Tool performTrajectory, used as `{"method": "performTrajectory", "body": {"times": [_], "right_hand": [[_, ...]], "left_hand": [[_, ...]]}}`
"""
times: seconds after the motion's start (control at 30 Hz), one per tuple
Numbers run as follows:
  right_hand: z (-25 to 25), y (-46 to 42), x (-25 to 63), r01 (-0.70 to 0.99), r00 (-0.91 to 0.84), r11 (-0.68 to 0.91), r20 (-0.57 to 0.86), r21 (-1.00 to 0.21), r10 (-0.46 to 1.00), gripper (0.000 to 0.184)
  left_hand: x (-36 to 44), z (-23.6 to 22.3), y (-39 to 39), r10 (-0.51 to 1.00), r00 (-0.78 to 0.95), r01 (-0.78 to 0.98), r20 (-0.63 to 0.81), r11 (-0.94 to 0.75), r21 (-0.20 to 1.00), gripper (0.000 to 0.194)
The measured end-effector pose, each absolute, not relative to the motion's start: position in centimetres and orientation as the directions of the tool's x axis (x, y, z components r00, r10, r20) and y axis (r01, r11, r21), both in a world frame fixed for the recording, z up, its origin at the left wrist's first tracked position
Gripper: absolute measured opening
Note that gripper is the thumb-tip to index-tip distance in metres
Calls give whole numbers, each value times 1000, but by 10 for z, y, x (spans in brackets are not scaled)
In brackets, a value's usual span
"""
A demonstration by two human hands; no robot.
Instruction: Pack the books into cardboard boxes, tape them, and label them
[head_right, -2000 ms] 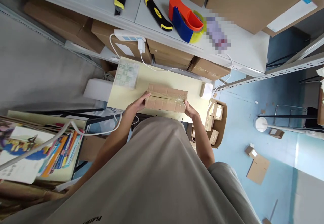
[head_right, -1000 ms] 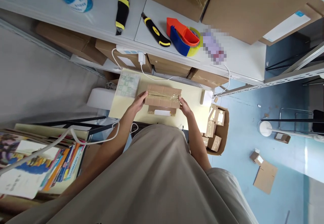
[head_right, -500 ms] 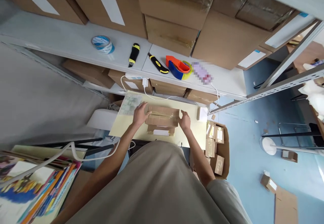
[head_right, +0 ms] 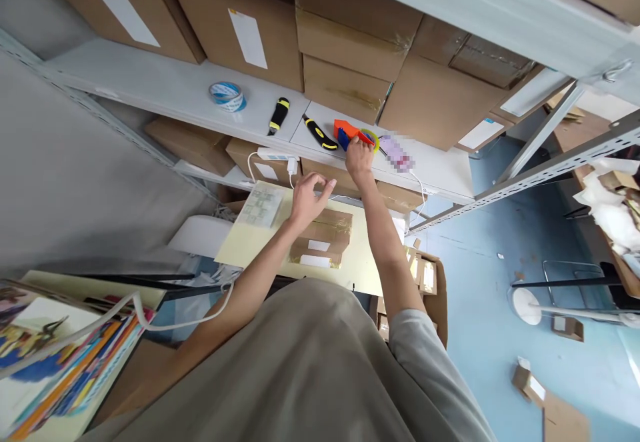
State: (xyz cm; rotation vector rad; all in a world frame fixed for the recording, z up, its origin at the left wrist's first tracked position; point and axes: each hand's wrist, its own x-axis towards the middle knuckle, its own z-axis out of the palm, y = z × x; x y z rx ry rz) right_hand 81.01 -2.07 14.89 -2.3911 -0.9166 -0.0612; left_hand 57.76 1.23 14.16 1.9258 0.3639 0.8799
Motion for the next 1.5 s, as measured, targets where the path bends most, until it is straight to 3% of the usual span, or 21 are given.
{"method": "performTrajectory", "body": {"times": [0.1,0.2,0.3,0.37,0.53,0.7,0.87,1.07,1.17,1.27,1.4,1.5], "right_hand": [[138,-47,791,587,798,-588,275,-556,536,43],[121,-91,747,480,858,-560,227,-676,461,55],[97,-137,688,301,877,-409,82,-861,473,62],[83,-163,650,132,870,-332,-52,-934,491,64],[73,-205,586,-96,881,-368,-251,-925,400,64],[87,-220,564,-145,890,-443,-312,-885,332,59],[83,-215,557,-173,880,-475,-352,-863,320,65],[78,-210,561,-100,802,-505,-369,-857,469,69],[82,-213,564,-138,687,-499,-446,-856,574,73],[88,-218,567,-138,569,-545,-516,-827,640,74],[96,-222,574,-13,490,-606,-533,-796,689,71],[102,-220,582,102,451,-601,-502,-792,738,66]], "left_hand": [[556,124,5,632,700,-65,334,-409,910,48],[539,104,-6,641,737,-72,214,-241,968,43],[525,77,-27,620,775,-119,123,-47,992,28],[515,58,-45,610,792,-105,32,84,991,28],[485,28,-87,530,840,-27,-119,259,966,41],[467,17,-106,487,866,-57,-112,318,946,39],[458,11,-109,446,892,-58,-74,277,959,35],[444,16,-70,423,892,47,-160,265,963,39],[450,20,-35,495,824,98,-274,352,931,51],[463,21,-5,481,815,95,-322,437,894,51],[471,27,18,363,870,132,-333,480,867,53],[464,32,26,355,871,142,-340,479,866,49]]}}
